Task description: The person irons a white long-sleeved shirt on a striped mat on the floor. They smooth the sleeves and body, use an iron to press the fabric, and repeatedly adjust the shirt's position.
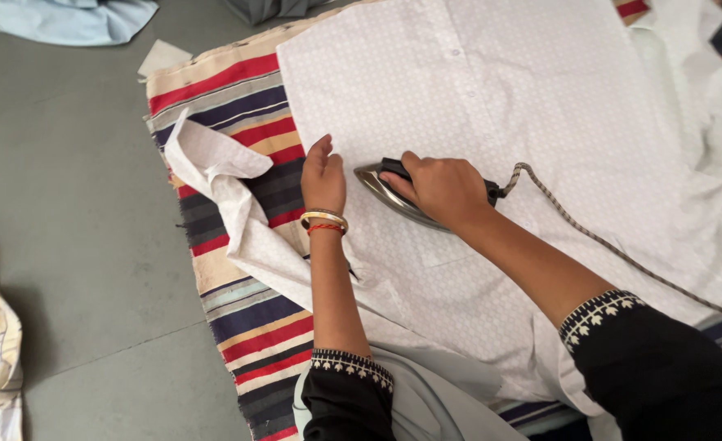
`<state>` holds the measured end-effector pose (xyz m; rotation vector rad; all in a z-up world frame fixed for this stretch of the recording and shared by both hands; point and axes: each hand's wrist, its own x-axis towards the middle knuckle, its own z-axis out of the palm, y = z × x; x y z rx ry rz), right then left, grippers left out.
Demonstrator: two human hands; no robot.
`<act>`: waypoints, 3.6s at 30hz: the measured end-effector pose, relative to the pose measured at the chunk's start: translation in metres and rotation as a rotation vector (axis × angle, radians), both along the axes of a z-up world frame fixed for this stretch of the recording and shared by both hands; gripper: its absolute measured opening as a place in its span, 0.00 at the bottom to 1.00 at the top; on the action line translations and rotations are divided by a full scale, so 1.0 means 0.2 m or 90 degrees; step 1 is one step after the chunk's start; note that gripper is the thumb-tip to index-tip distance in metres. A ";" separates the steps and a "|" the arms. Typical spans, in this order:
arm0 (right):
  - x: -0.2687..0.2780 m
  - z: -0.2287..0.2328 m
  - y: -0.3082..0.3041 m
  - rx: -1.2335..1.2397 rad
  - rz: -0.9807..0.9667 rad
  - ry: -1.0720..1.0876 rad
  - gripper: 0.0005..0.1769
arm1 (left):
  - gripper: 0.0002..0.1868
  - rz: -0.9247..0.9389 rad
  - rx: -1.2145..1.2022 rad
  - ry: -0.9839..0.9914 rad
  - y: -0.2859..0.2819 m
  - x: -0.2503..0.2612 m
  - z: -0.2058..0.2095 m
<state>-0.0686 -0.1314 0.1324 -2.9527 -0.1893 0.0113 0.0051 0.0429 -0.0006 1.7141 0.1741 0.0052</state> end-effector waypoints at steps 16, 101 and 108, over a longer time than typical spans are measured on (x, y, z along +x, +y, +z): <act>-0.16 -0.06 0.04 -0.019 0.316 0.060 0.40 | 0.21 0.068 -0.128 0.004 0.05 0.03 -0.03; 1.44 -0.27 0.17 -0.068 -0.008 -0.220 0.38 | 0.53 -0.108 0.462 0.091 -0.24 -0.13 0.06; 1.48 -0.27 0.06 -0.036 -0.160 -0.136 0.36 | 0.51 -0.100 0.452 0.080 -0.23 -0.13 0.08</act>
